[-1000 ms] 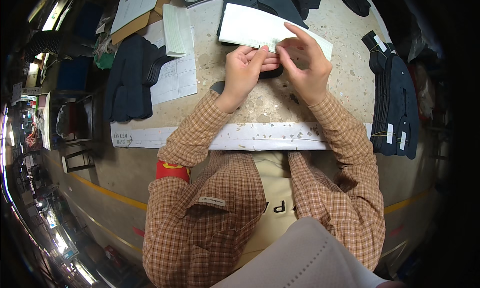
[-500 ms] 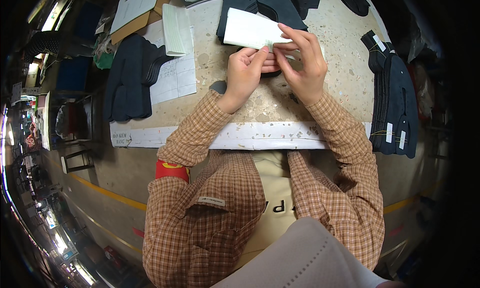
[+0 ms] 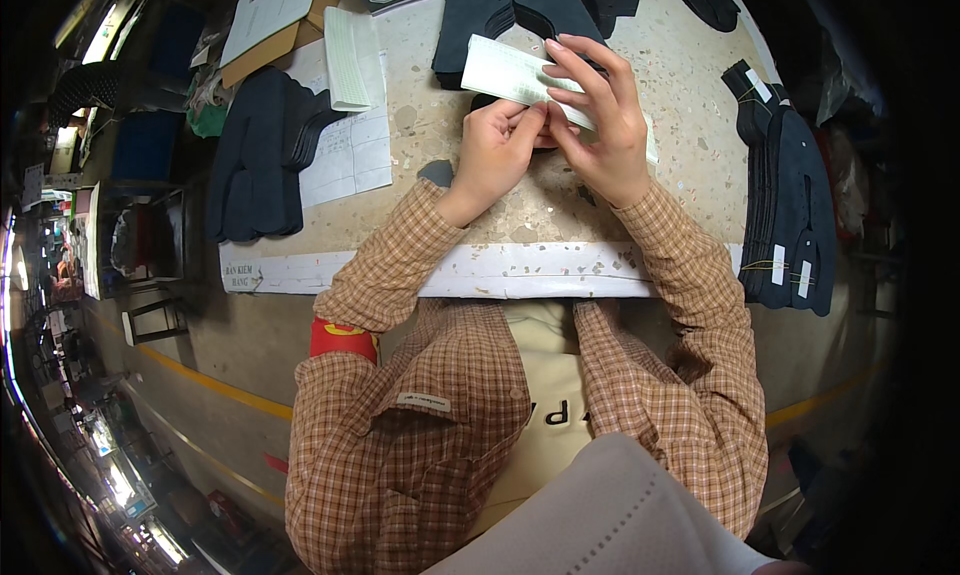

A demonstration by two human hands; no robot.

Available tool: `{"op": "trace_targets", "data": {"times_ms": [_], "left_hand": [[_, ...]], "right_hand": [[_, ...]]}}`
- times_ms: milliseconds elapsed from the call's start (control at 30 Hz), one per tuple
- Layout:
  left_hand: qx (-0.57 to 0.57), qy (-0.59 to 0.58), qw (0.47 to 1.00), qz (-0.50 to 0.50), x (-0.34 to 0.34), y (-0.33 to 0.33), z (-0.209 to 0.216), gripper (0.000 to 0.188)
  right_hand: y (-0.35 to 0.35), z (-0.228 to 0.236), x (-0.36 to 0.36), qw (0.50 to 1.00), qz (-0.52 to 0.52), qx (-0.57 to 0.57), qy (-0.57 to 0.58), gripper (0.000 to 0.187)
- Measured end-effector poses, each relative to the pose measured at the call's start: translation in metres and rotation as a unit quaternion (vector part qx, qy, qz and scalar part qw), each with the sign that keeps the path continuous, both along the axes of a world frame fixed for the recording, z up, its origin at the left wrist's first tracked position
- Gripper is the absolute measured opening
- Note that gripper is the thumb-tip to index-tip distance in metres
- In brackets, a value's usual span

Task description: The person handles black carpet pieces and white foam inserts on a workbench. They pick up and align the pieces, insert foam into the carpet, and stack the assembled units. The person repeats this process for multiple items, organizing them into neat stacks.

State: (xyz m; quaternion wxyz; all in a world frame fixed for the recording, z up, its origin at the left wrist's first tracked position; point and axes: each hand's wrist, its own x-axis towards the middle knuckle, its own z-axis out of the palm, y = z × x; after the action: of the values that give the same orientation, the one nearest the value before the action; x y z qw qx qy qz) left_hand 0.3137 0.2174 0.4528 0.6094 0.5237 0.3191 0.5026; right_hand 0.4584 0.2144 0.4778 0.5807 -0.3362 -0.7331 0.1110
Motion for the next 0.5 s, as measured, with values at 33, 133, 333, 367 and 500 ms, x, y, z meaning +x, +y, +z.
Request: {"op": "trace_targets", "data": {"times_ms": [33,133,333,367,500], "left_hand": [[0.002,0.001,1.000,0.003,0.000,0.000,-0.001,0.023],[-0.003,0.004,1.000,-0.002,0.000,0.001,-0.001,0.023],[0.009,0.032,0.999,0.004,0.001,-0.002,0.007,0.025],[0.016,0.043,0.999,0.005,0.000,0.000,0.009,0.026],[0.070,0.045,0.996,0.042,-0.013,0.028,0.021,0.034]], "right_hand": [[0.000,0.000,0.000,1.000,-0.004,0.006,-0.005,0.067],[-0.002,0.000,-0.001,1.000,-0.017,0.014,-0.014,0.066],[-0.005,0.002,0.004,0.994,-0.002,-0.087,0.058,0.060],[-0.002,0.002,0.007,0.995,-0.013,-0.071,0.073,0.060],[0.012,0.005,0.024,0.994,-0.048,-0.025,0.098,0.052]]}}
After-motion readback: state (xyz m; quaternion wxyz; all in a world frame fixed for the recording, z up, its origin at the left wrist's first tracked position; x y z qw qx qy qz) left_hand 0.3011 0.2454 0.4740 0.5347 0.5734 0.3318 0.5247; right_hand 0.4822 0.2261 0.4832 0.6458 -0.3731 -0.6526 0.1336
